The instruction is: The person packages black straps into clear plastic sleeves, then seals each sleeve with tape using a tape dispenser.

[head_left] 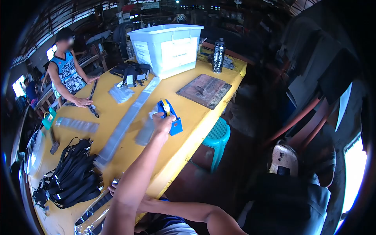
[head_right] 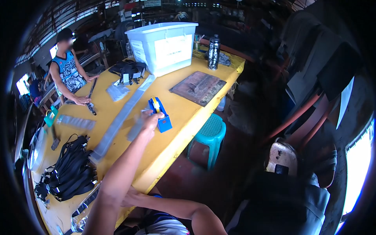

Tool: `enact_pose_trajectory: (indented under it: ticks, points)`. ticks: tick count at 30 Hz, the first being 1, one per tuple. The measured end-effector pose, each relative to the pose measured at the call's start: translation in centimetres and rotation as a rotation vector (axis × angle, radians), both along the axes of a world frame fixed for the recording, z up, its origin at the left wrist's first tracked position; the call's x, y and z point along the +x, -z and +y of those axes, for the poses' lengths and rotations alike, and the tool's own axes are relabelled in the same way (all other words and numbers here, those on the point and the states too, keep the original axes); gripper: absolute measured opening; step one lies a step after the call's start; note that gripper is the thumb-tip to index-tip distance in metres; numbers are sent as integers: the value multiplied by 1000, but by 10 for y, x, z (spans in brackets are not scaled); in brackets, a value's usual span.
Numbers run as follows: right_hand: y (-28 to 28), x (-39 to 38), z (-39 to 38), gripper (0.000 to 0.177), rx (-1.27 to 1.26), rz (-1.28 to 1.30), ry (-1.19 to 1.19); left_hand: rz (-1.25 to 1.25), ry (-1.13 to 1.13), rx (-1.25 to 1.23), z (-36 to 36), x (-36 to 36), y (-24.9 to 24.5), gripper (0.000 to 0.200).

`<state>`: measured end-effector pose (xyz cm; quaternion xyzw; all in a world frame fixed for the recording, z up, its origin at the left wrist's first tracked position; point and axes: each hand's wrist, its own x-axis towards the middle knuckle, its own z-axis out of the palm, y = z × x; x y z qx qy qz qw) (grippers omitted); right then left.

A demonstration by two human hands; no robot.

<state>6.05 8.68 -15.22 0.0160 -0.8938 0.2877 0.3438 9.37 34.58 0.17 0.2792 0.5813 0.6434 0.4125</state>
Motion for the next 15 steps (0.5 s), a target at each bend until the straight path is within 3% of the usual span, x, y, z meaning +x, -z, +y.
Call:
enact_pose_trajectory:
  ticks: [4, 7, 10, 12, 15]
  points:
    - [0, 3, 2, 42, -1, -82, -6, 60, -29, -7, -3, -2, -11, 63]
    - [-5, 12, 0, 33, 7, 107, -45, 110, -17, -14, 1, -14, -11, 71]
    - [-7, 10, 5, 36, -17, 97, -61, 132, 2, -66, -6, -10, 1, 74]
    - [-9, 21, -2, 38, -25, 69, -59, 57, 110, -88, -27, 3, -21, 78]
    - [-7, 21, 0, 41, -26, 65, -56, -3, 170, -12, -11, -7, 11, 81]
